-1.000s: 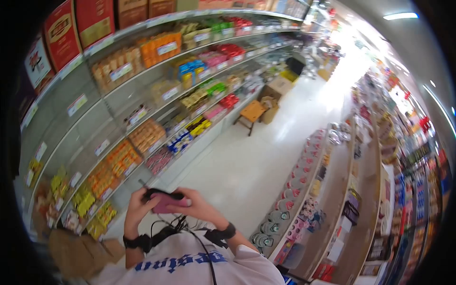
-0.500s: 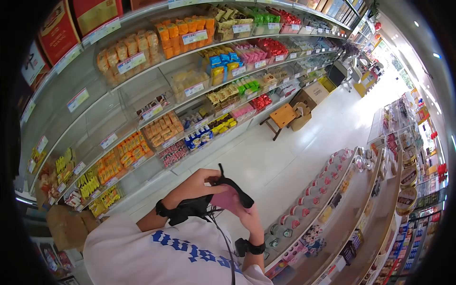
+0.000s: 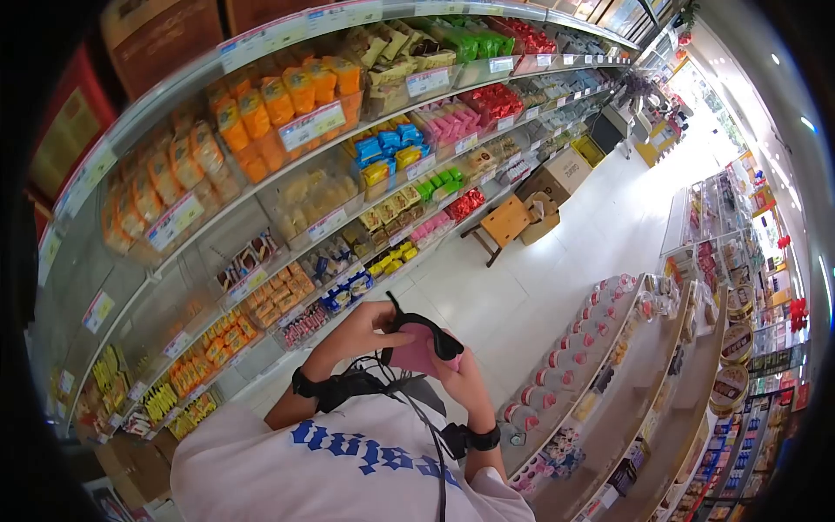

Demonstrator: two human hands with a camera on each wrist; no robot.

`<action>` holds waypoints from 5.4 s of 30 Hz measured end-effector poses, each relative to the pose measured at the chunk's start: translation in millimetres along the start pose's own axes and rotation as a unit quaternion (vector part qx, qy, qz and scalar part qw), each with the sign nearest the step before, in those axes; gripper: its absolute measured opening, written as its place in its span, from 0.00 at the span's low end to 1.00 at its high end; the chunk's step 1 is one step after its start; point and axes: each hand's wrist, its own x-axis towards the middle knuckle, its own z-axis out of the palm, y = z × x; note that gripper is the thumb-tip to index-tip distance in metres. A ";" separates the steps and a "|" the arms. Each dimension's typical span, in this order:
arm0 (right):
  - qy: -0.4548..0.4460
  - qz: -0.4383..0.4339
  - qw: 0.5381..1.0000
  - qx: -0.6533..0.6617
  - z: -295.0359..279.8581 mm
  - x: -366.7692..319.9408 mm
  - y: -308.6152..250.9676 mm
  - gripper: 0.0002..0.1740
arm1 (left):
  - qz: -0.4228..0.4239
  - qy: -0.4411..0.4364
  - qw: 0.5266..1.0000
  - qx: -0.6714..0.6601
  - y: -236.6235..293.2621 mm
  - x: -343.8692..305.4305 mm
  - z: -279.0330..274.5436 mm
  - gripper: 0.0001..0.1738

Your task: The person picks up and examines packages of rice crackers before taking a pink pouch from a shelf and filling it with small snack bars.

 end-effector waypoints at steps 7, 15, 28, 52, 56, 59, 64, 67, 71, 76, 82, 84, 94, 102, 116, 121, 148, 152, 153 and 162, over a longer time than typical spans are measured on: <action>-0.107 -0.042 0.993 0.016 -45.3 82.0 -19.1 0.14 | -0.019 0.055 0.998 0.014 -2.3 71.3 -5.5 0.17; -0.160 -0.082 0.983 0.022 -178.5 203.1 43.4 0.08 | -0.069 0.167 0.982 0.049 -8.1 196.0 28.7 0.16; -0.268 -0.106 0.957 -0.038 -311.0 310.3 21.6 0.12 | -0.070 0.217 0.972 0.058 37.0 320.8 93.8 0.14; -0.202 -0.090 0.963 -0.152 -244.3 330.5 -16.8 0.15 | -0.025 0.199 0.979 0.023 -2.6 321.0 9.4 0.21; -0.161 -0.044 0.976 -0.142 -255.4 328.5 -19.5 0.20 | -0.033 0.193 0.979 0.051 1.2 333.0 1.3 0.19; -0.181 -0.092 0.969 -0.144 -262.9 339.1 -23.7 0.27 | -0.032 0.187 0.979 0.077 17.1 342.8 1.4 0.16; -0.203 -0.138 0.961 -0.129 -291.2 358.5 -13.8 0.21 | -0.063 0.207 0.975 0.042 9.3 379.8 15.5 0.10; -0.189 -0.152 0.964 -0.108 -326.6 367.1 -9.3 0.21 | -0.053 0.194 0.977 0.068 15.0 413.3 33.6 0.09; -0.124 -0.128 0.980 -0.084 -406.2 368.2 -4.0 0.24 | -0.060 0.139 0.987 0.050 25.9 482.7 80.3 0.17; 0.008 -0.088 0.994 -0.068 -515.5 347.4 7.9 0.23 | -0.033 -0.030 0.985 0.164 34.5 591.3 154.0 0.18; 0.199 -0.082 0.976 0.016 -595.1 306.5 58.0 0.07 | -0.023 -0.199 0.970 0.139 37.6 692.8 257.9 0.19; 0.272 -0.045 0.961 0.032 -608.8 287.4 65.3 0.07 | -0.017 -0.269 0.959 0.091 24.7 719.7 291.8 0.19; 0.530 0.055 0.836 0.133 -614.4 255.2 79.8 0.18 | 0.013 -0.521 0.853 0.042 2.3 804.0 382.8 0.23; 0.614 0.116 0.779 0.057 -599.8 316.0 104.7 0.24 | 0.013 -0.584 0.812 -0.010 13.2 871.7 363.3 0.16; 0.590 0.140 0.785 0.127 -602.3 356.1 32.4 0.35 | 0.048 -0.571 0.819 -0.027 9.4 907.0 359.3 0.19; 0.589 0.125 0.787 0.136 -610.9 327.5 64.9 0.33 | 0.102 -0.558 0.823 -0.003 -25.0 897.4 384.4 0.18; 0.195 -0.001 0.981 0.012 -750.6 447.0 59.6 0.16 | -0.001 -0.079 0.993 0.085 38.8 869.7 283.7 0.20; 0.255 0.029 0.966 0.004 -765.5 480.8 74.4 0.22 | 0.033 0.002 0.993 0.111 30.1 893.2 247.2 0.18; 0.272 0.015 0.962 0.005 -772.6 491.4 78.8 0.22 | 0.017 0.003 0.985 0.174 27.1 897.9 231.2 0.16; 0.370 0.079 0.926 -0.007 -781.8 548.8 29.4 0.24 | 0.003 0.103 0.991 0.082 67.8 901.7 115.8 0.11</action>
